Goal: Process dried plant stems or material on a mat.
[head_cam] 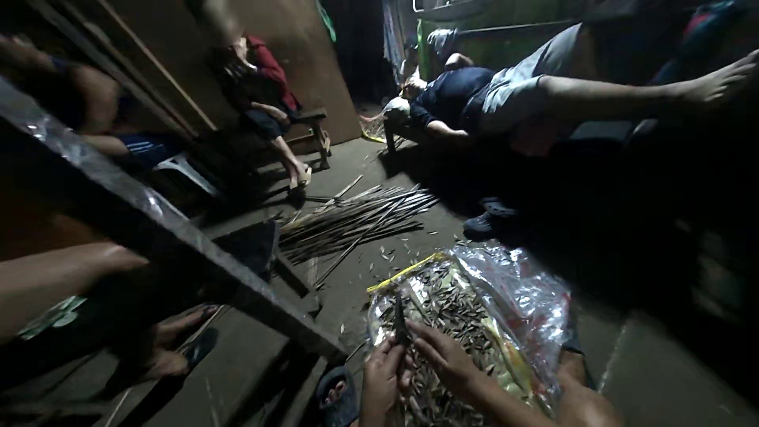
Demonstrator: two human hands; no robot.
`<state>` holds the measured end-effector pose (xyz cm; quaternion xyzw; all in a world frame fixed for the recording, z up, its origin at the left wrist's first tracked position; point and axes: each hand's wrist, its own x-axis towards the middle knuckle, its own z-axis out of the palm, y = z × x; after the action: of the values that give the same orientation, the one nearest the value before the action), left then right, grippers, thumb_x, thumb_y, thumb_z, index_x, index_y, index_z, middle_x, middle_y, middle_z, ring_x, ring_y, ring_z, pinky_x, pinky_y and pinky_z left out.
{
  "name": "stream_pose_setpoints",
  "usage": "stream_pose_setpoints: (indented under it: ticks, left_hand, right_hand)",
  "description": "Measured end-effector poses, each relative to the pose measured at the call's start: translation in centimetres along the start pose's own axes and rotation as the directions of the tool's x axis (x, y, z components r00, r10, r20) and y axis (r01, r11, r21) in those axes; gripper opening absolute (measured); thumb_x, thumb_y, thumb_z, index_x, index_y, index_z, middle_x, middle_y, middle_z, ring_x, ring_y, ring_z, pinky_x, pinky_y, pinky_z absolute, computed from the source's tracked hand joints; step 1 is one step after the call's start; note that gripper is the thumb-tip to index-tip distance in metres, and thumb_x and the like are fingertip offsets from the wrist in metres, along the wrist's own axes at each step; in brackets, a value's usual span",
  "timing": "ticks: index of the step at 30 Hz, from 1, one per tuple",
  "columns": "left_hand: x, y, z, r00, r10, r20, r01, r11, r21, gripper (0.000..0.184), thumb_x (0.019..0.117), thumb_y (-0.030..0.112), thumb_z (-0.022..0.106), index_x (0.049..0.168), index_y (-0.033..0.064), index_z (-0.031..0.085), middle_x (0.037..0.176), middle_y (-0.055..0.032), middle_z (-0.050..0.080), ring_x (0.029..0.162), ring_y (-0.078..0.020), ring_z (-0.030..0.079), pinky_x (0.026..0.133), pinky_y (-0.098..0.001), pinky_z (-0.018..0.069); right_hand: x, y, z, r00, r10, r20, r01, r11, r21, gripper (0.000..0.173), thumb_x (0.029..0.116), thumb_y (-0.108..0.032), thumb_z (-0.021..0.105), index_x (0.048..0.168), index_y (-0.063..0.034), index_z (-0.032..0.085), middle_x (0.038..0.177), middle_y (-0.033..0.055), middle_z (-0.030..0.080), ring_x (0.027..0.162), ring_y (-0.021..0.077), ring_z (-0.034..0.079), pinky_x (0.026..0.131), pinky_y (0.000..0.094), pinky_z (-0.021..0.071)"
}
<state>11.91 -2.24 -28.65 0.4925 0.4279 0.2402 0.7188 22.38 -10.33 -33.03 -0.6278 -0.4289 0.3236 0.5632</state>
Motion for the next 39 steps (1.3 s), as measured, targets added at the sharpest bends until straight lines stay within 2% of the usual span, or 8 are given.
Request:
stream_pose_setpoints:
  ticks: [5,9,11,14,19,24,33,39]
  left_hand:
    - [-0.6,-0.1,-0.1,0.995,-0.045,0.086,0.047,0.999,-0.019,0.020,0.1087,0.004,0.040,0.102,0.0022,0.059,0.060,0.0044,0.057,0.040,0.0029,0.045,0.037,-0.0112,0.0379]
    - [-1.3,-0.4,-0.3,0.982,-0.118,0.145,0.114,0.993,0.032,0.019,0.1079,0.008,0.046,0.100,0.0015,0.062,0.062,0.0032,0.057,0.040,0.0026,0.045,0.037,-0.0119,0.0380]
    - [-1.2,-0.3,-0.3,0.977,-0.140,0.161,0.136,0.990,0.036,0.019,0.1081,0.008,0.046,0.100,0.0014,0.062,0.063,0.0027,0.057,0.041,0.0021,0.045,0.037,-0.0119,0.0377]
    - [-0.6,0.2,-0.7,0.992,-0.090,0.093,0.087,0.995,0.038,0.018,0.1072,0.006,0.048,0.099,-0.0004,0.062,0.062,0.0015,0.057,0.040,0.0012,0.045,0.037,-0.0127,0.0379]
    - [0.4,-0.4,-1.5,0.981,0.188,-0.044,-0.157,0.911,0.380,0.017,0.1038,0.010,0.059,0.108,-0.0020,0.070,0.068,-0.0002,0.061,0.044,-0.0007,0.048,0.040,-0.0161,0.0414]
    - [0.4,-2.5,-1.0,0.807,0.583,0.090,-0.404,0.436,0.804,0.013,0.0895,-0.006,0.060,0.091,-0.0103,0.073,0.094,-0.0229,0.074,0.086,-0.0325,0.074,0.080,-0.0472,0.0582]
    - [0.8,-3.3,-0.2,0.685,0.692,0.228,-0.395,0.089,0.914,0.010,0.0864,-0.002,0.066,0.079,-0.0077,0.069,0.078,-0.0203,0.068,0.069,-0.0337,0.071,0.056,-0.0455,0.0564]
    - [0.6,-4.4,0.6,0.597,0.755,0.272,-0.396,-0.017,0.918,0.016,0.0897,0.005,0.068,0.099,-0.0032,0.078,0.078,-0.0166,0.069,0.061,-0.0291,0.070,0.051,-0.0397,0.0554]
  right_hand:
    - [-0.3,0.0,-0.8,0.999,0.012,-0.034,-0.015,0.996,-0.088,0.046,0.1089,-0.020,0.041,0.151,-0.0046,0.049,0.145,0.0184,0.057,0.132,0.0301,0.058,0.111,0.0504,0.0425]
    - [0.7,0.8,-1.2,0.980,0.097,-0.174,-0.092,0.995,0.039,0.047,0.1088,-0.019,0.038,0.152,-0.0016,0.045,0.144,0.0147,0.058,0.118,0.0136,0.062,0.103,0.0340,0.0478]
    - [1.5,1.1,-1.9,0.951,0.170,-0.258,-0.160,0.985,0.060,0.045,0.1104,-0.020,0.038,0.150,-0.0014,0.046,0.105,0.0066,0.065,0.077,0.0030,0.054,0.072,0.0229,0.0472]
    - [2.1,1.0,-2.5,0.947,0.220,-0.233,-0.195,0.973,0.127,0.046,0.1107,-0.021,0.036,0.152,-0.0033,0.043,0.086,-0.0002,0.056,0.059,0.0011,0.042,0.055,0.0201,0.0400]
    - [0.3,-0.2,-0.7,0.989,0.148,-0.011,-0.147,0.987,0.065,0.048,0.1096,-0.022,0.036,0.153,-0.0031,0.042,0.127,0.0088,0.063,0.072,-0.0005,0.048,0.066,0.0203,0.0430]
    - [-1.4,-0.8,0.8,0.981,0.169,0.098,-0.157,0.981,-0.113,0.053,0.1099,-0.030,0.035,0.158,-0.0068,0.037,0.135,0.0187,0.062,0.102,0.0224,0.065,0.093,0.0439,0.0505]
    - [-1.7,-0.4,1.5,0.987,0.163,0.005,-0.159,0.969,-0.190,0.053,0.1107,-0.032,0.033,0.156,-0.0066,0.042,0.151,0.0140,0.053,0.131,0.0271,0.058,0.109,0.0498,0.0435]
    - [-0.7,0.1,1.1,0.974,0.169,-0.153,-0.199,0.958,-0.208,0.049,0.1108,-0.027,0.037,0.153,-0.0040,0.046,0.146,0.0176,0.057,0.131,0.0316,0.058,0.109,0.0527,0.0432]
